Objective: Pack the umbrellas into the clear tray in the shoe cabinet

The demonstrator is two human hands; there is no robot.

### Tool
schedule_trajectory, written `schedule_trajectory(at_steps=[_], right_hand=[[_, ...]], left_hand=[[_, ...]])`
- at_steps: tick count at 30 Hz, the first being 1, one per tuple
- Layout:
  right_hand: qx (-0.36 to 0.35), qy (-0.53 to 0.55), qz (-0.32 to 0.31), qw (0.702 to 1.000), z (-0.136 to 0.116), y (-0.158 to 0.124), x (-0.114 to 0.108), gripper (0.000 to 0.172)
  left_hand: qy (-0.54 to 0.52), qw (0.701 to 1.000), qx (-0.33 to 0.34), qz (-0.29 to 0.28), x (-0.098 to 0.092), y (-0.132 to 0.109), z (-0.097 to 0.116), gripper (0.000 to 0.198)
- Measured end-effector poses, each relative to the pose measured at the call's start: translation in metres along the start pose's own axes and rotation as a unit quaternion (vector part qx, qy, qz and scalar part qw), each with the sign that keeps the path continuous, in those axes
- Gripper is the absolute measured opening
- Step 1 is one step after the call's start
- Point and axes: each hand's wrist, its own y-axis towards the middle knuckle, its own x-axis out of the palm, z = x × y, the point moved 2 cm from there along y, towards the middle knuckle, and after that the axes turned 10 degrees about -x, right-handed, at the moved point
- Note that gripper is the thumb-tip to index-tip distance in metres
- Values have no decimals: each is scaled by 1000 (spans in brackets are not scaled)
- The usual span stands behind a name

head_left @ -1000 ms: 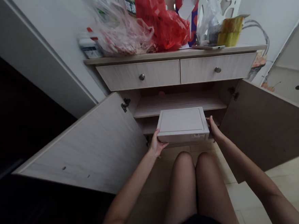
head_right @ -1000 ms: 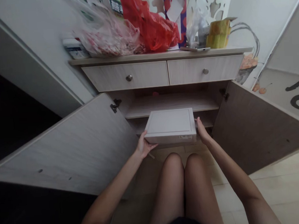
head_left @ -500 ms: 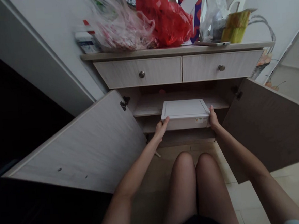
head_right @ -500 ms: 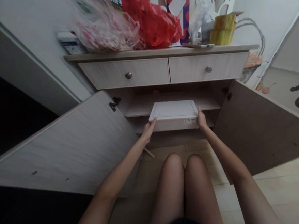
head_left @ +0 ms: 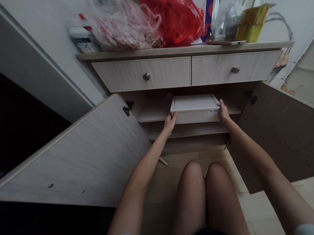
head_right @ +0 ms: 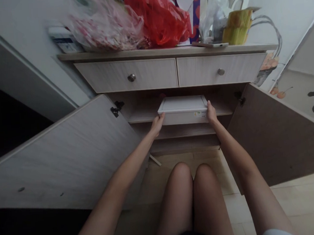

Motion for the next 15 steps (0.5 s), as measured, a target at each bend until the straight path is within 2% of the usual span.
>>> schedule_trajectory(at_steps=[3, 6, 11, 14, 15], right_hand=[[26, 7, 20, 999, 8, 4, 8, 81], [24, 4, 11, 1000, 18, 5, 15, 83], [27, -54, 18, 998, 36, 13, 18, 88], [-8, -102, 21, 995, 33, 16, 16, 89], [-35, -131, 33, 990, 29, 13, 16, 88]], left_hand=[[31, 999, -9, 17, 3, 12, -9, 57], [35, 999, -2, 17, 5, 20, -19, 55], [64, 998, -18, 22, 5, 32, -35, 55], [82, 996, -15, 12, 8, 35, -39, 59], [86, 996, -2, 29, 9, 33, -39, 61]])
